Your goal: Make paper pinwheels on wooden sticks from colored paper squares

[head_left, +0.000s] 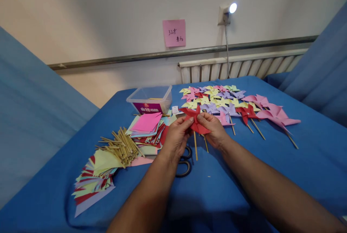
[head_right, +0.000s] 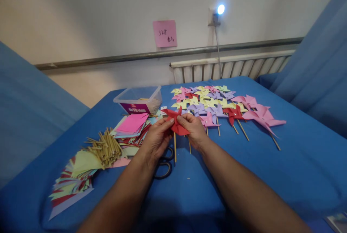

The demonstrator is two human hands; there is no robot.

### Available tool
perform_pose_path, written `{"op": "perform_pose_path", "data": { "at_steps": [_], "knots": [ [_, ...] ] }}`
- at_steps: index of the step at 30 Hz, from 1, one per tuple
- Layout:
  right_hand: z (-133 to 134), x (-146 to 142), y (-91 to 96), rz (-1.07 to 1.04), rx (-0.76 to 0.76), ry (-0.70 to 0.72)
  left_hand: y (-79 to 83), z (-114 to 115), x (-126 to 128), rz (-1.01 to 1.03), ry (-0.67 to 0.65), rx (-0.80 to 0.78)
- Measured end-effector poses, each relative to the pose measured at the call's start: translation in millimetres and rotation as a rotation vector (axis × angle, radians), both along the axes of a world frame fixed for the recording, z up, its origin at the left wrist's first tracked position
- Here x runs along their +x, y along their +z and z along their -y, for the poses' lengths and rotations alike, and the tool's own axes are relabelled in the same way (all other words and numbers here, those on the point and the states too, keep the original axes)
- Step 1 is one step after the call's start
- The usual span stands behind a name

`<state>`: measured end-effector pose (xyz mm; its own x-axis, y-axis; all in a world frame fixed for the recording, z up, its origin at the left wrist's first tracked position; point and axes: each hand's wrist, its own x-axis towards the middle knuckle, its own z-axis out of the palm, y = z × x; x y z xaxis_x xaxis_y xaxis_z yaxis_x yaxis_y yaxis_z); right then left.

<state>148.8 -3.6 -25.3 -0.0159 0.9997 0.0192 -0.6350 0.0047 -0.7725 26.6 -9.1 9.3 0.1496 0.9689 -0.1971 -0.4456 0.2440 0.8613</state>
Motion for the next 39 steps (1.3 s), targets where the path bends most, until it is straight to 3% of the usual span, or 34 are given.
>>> {"op": "perform_pose_path", "data": {
  "at_steps": [5,11,16,20,27,34,39],
  "knots": [
    [2.3,0.0,5.1,-0.054,-0.018,-0.015,2.6,1.3,0.2,0.016,-0.014,-0.047],
    [0.1,10.5,6.3,0.085,0.051,-0.089,0.8,-0.5,-1.4,-0.026,-0.033,-0.014],
    [3.1,24.8,16.0,0.58,0.376,-0.354,-4.6,-2.9,-0.9,-0.143,0.026,0.079],
    [6.6,24.7,19.1,0.898,0.582,-0.446,-6.4,-3.3,1.2,-0.235,0.068,0.16],
    [4.1,17.0,9.0,0.893,0.563,-0.426,-7.1,-3.2,2.5,-0.219,0.062,0.128],
    [2.8,15.9,7.5,0.792,0.518,-0.597,-6.7,-2.0,2.8,-0.258,0.035,0.15],
    [5.9,14.7,9.4,0.874,0.576,-0.582,-6.7,-1.8,3.3,-0.258,0.033,0.159]
  ]
}}
